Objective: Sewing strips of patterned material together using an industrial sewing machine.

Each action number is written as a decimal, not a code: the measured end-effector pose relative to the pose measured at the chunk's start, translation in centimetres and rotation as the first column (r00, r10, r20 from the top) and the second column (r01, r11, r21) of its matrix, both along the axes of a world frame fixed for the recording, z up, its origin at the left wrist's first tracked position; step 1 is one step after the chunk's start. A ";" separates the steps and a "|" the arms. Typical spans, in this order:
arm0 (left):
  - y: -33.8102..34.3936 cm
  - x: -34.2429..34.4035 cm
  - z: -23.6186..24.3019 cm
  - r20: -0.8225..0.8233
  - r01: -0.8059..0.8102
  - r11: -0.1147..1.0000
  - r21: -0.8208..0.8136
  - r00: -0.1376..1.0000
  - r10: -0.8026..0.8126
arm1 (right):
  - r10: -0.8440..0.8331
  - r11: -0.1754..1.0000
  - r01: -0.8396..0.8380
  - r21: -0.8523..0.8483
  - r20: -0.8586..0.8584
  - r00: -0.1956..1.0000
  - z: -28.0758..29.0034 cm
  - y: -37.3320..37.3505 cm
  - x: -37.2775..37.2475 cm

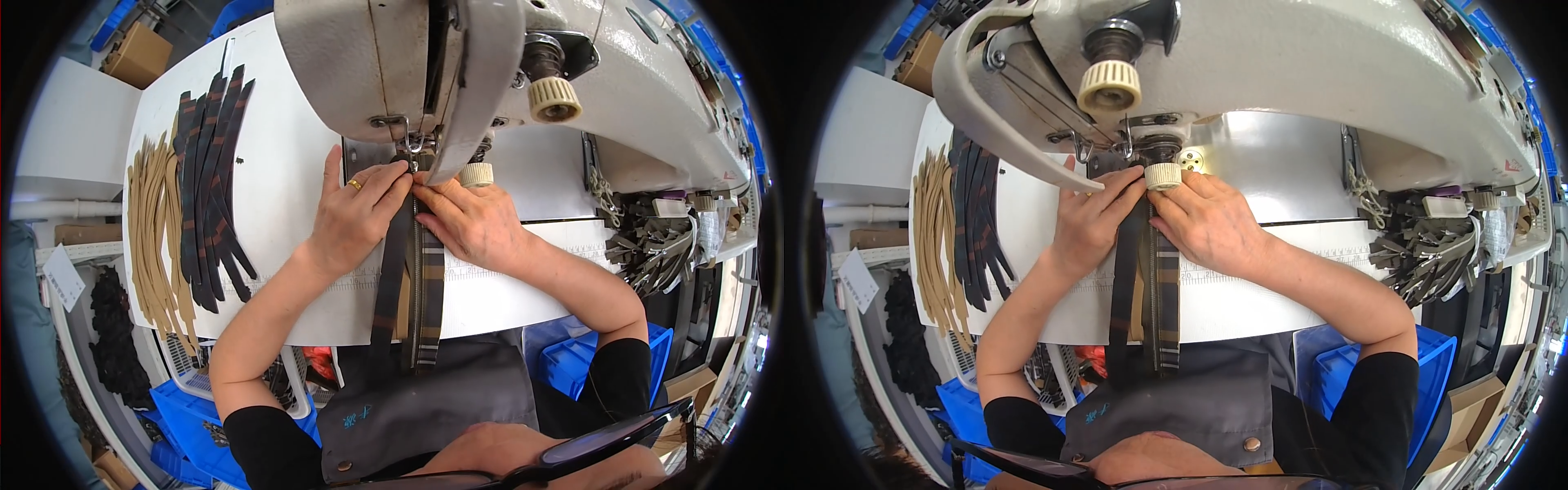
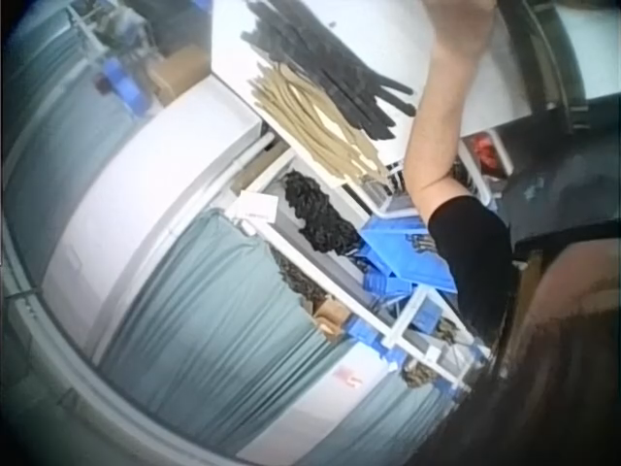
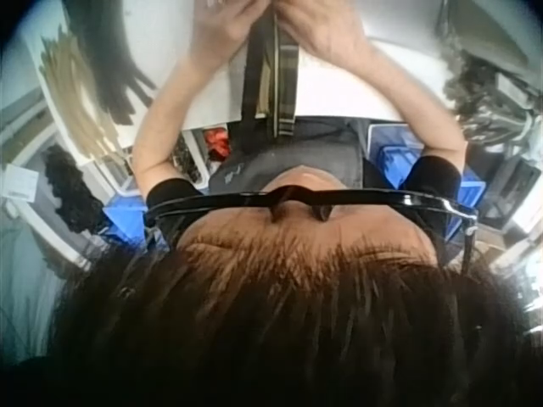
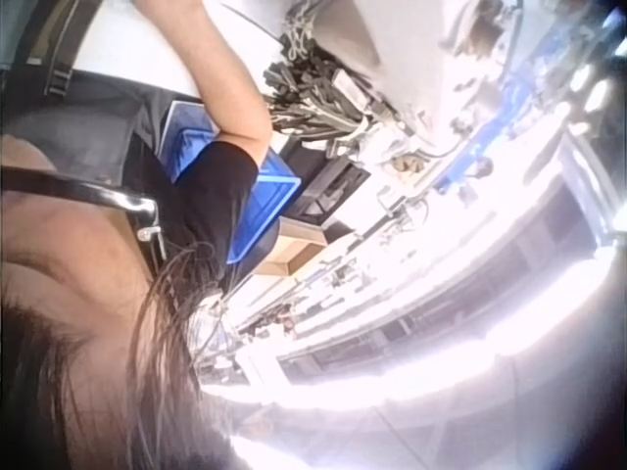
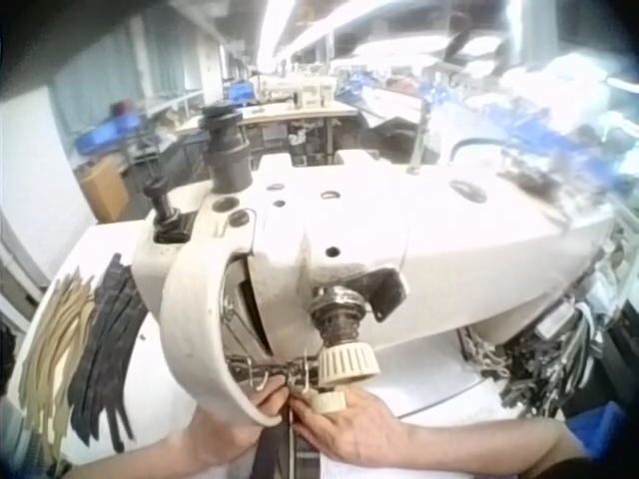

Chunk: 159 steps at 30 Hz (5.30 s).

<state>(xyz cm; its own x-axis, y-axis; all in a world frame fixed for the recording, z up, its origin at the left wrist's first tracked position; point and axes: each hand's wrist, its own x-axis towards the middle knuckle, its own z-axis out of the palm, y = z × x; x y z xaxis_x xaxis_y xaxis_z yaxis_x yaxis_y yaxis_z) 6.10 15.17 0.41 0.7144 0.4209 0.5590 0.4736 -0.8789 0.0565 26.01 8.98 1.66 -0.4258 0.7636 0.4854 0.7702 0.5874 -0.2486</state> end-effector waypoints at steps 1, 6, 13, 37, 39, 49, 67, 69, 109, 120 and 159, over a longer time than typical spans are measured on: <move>0.0 0.0 0.0 0.002 0.002 1.000 0.002 1.000 -0.002 | 0.003 1.000 -0.003 0.004 0.001 1.000 0.0 0.0 0.0; 0.1 0.0 -0.4 0.013 -0.009 0.999 0.037 1.000 0.008 | 0.009 1.000 -0.009 0.021 -0.013 1.000 -0.2 0.1 0.1; 0.1 0.0 -0.3 0.012 -0.001 0.999 0.036 1.000 0.000 | 0.010 1.000 -0.010 0.020 -0.010 1.000 -0.2 0.1 0.1; -1.9 0.6 0.2 -0.058 -0.147 0.989 0.016 0.987 0.147 | -0.048 0.998 0.047 0.040 0.023 0.999 0.2 0.4 0.4; -2.0 0.7 -0.2 -0.017 -0.148 0.989 -0.022 0.989 0.147 | -0.053 0.998 0.052 0.043 0.025 0.998 0.3 0.4 0.4; -2.0 0.7 0.3 -0.045 -0.143 0.988 -0.060 0.989 0.140 | -0.059 0.998 0.059 0.000 0.018 0.998 0.1 0.7 0.6; -1.1 0.8 0.0 -0.017 -0.130 0.986 -0.104 0.991 0.129 | -0.096 0.995 0.094 0.036 0.053 0.994 0.2 1.1 0.5; -1.1 0.8 0.1 -0.019 -0.129 0.987 -0.095 0.992 0.128 | -0.090 0.995 0.089 0.040 0.045 0.995 0.2 1.2 0.6; -1.0 0.6 -0.4 -0.050 -0.189 0.977 -0.101 0.981 0.185 | -0.021 0.990 0.024 0.140 -0.022 1.000 -0.4 2.1 2.0; -1.3 0.5 -0.7 0.014 -0.125 0.991 -0.038 0.992 0.126 | -0.108 0.993 0.105 0.048 0.065 0.992 -0.9 2.1 1.8; -8.0 -5.1 4.6 0.121 0.205 -0.125 -0.971 0.867 0.484 | -0.017 0.998 -0.019 -0.054 -0.596 0.803 7.2 -9.5 1.0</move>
<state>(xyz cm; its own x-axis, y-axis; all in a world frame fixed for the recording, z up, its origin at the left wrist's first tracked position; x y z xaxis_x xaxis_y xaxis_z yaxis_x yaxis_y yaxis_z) 1.03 7.18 4.96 0.4515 0.7774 -0.4379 0.2044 0.3877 0.8989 26.97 -0.57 8.82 -0.0673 0.7964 0.6010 0.4594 0.5595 -0.6899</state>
